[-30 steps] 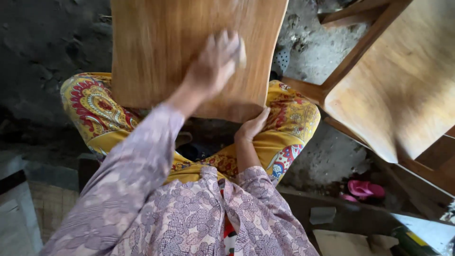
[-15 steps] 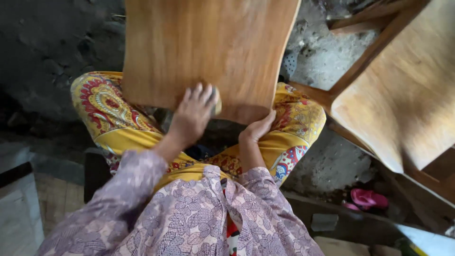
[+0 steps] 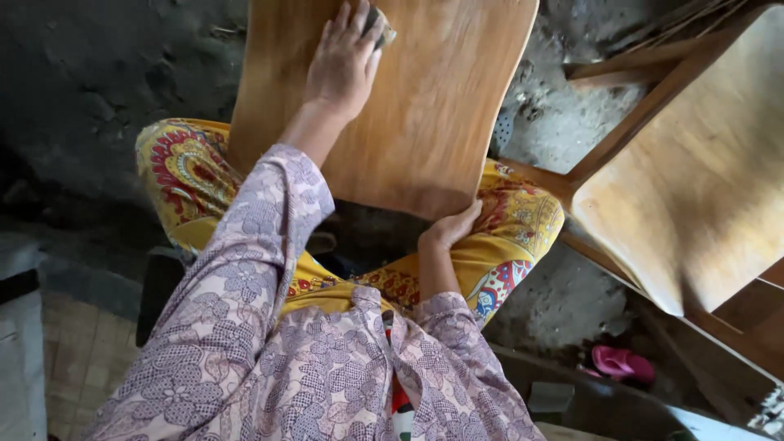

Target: Sanding the wooden seat of a chair using sandpaper

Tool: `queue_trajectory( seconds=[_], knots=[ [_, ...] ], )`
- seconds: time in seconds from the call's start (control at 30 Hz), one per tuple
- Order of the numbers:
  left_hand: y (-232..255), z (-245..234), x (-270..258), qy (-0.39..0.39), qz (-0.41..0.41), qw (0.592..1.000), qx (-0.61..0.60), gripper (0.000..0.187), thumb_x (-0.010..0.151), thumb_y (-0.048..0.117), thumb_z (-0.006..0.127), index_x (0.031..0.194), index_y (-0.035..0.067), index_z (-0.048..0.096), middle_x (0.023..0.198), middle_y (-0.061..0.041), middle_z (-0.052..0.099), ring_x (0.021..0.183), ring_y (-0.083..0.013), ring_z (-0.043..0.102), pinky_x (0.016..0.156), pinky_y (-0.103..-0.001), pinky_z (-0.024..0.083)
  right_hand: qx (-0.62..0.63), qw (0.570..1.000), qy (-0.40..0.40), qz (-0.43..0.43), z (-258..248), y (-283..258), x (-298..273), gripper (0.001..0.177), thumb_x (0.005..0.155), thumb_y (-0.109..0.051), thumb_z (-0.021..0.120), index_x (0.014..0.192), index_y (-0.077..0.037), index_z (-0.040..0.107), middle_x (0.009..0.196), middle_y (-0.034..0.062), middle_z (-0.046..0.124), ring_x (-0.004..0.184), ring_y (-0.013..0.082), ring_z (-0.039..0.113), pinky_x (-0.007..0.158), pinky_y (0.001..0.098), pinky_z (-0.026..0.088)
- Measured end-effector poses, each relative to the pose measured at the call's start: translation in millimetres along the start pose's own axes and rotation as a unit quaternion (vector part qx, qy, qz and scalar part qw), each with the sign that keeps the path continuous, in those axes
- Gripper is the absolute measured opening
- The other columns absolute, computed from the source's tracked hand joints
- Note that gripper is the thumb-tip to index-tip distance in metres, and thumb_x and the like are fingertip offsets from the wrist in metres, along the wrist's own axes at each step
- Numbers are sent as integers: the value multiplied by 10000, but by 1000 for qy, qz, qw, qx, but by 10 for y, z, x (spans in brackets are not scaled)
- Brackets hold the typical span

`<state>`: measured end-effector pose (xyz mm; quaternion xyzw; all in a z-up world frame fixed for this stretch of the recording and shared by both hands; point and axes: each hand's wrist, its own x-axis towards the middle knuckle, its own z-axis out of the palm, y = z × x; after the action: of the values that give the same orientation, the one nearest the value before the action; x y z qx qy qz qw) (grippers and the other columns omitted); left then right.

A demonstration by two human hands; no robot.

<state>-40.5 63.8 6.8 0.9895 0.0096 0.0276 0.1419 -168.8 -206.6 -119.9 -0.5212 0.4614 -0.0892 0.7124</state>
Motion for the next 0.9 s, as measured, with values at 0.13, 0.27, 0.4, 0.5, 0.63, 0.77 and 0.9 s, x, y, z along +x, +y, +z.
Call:
queue_trajectory(
  seconds=[0.13,0.27,0.4,0.5,0.63,0.77,0.9],
  knots=[
    [113,-102,-512,91,51,994,12,389,1046,199,645,1410,61,629,1528,-197,463,1392,-432,417,1100,-602,400,31,998,46,24,182,-238,-218,659,952,-511,700,1418,-55,604,1501,251,496,1397,340,488,1204,444,369],
    [328,-272,-1484,44,92,994,44,437,1054,290,491,1426,79,581,1504,-204,504,1384,-437,452,1112,-568,383,17,999,24,40,78,-101,-47,783,983,-538,643,1558,-59,412,1633,236,287,1506,335,316,1273,450,246],
    [295,-97,-2023,68,90,992,50,464,1042,312,515,1467,139,583,1559,-155,490,1433,-383,449,1138,-506,374,-14,998,30,59,133,-450,-477,847,967,-601,626,1579,-73,375,1656,214,238,1523,325,278,1287,440,207],
    [241,-199,-1619,73,129,987,57,455,1035,300,495,1458,166,594,1551,-140,506,1412,-376,479,1108,-508,421,-8,998,21,54,64,-345,-325,953,951,-624,651,1629,-94,242,1688,202,123,1549,313,216,1308,434,152],
    [141,-418,-626,-11,87,995,51,475,1040,160,588,1488,100,442,1534,-189,455,1395,-442,436,1140,-553,402,1,998,59,33,-4,-144,-158,761,952,-512,567,1491,9,440,1524,176,401,1382,263,427,1211,344,312],
    [-229,-176,146,70,43,996,16,368,1040,150,632,1387,68,544,1372,-216,539,1234,-446,517,1102,-578,352,75,990,112,34,96,-154,-186,662,896,-422,567,1345,62,619,1358,115,649,1187,216,630,1075,278,469],
    [-290,-122,49,81,35,996,20,377,1059,165,580,1405,18,564,1360,-246,583,1234,-474,525,1141,-557,292,76,995,57,26,-69,148,147,800,951,-476,488,1508,88,374,1580,65,422,1407,157,443,1184,180,230]
  ],
)
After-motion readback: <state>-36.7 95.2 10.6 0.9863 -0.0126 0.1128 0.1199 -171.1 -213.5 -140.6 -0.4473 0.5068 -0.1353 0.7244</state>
